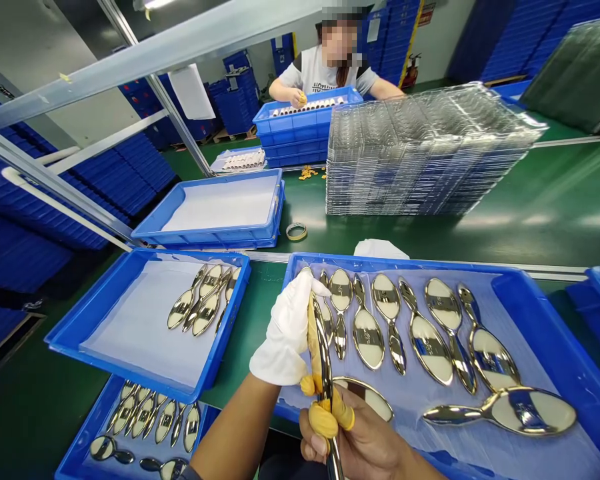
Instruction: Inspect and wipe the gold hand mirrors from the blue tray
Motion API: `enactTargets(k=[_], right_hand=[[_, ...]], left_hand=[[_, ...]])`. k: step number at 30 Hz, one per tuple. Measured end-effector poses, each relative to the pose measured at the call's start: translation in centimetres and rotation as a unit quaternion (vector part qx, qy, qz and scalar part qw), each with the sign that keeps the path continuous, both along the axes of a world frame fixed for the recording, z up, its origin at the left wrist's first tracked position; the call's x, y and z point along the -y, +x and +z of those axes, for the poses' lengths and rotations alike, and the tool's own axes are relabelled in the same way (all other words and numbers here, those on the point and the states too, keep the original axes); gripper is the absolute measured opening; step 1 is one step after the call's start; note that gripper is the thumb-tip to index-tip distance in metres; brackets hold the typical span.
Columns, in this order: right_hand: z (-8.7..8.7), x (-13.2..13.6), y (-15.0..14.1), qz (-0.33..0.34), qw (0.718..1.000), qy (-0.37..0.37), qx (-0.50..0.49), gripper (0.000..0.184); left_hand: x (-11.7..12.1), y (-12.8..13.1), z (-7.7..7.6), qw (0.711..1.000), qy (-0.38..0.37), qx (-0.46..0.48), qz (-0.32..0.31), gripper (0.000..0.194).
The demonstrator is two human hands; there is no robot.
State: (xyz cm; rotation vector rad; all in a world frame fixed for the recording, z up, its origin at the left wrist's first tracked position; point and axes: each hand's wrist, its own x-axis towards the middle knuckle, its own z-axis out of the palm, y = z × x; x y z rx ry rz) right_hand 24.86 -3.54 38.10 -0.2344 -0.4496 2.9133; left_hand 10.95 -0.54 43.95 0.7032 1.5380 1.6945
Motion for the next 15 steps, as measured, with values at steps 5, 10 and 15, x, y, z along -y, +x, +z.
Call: enactTargets(k=[5, 10, 15], right_hand=[[-0.4, -0.1, 0.2, -0.001, 1.000, 0.026, 0.008, 0.041], [0.0, -1.6, 0.9, -0.072, 0.969, 0.200, 0.127, 0.045], [0.1, -2.9, 2.3, -0.158, 0.911, 0.316, 0.211, 0.052]], left_hand=[[-0.1, 0.3, 0.5, 1.000, -0.013, 0.021, 0.003, 0.043], [1.6, 1.1, -0.1, 0.989, 0.059, 0.118, -0.060, 0.051], [4.8, 2.1, -4.1, 0.983, 0.004, 0.126, -0.136, 0.073]])
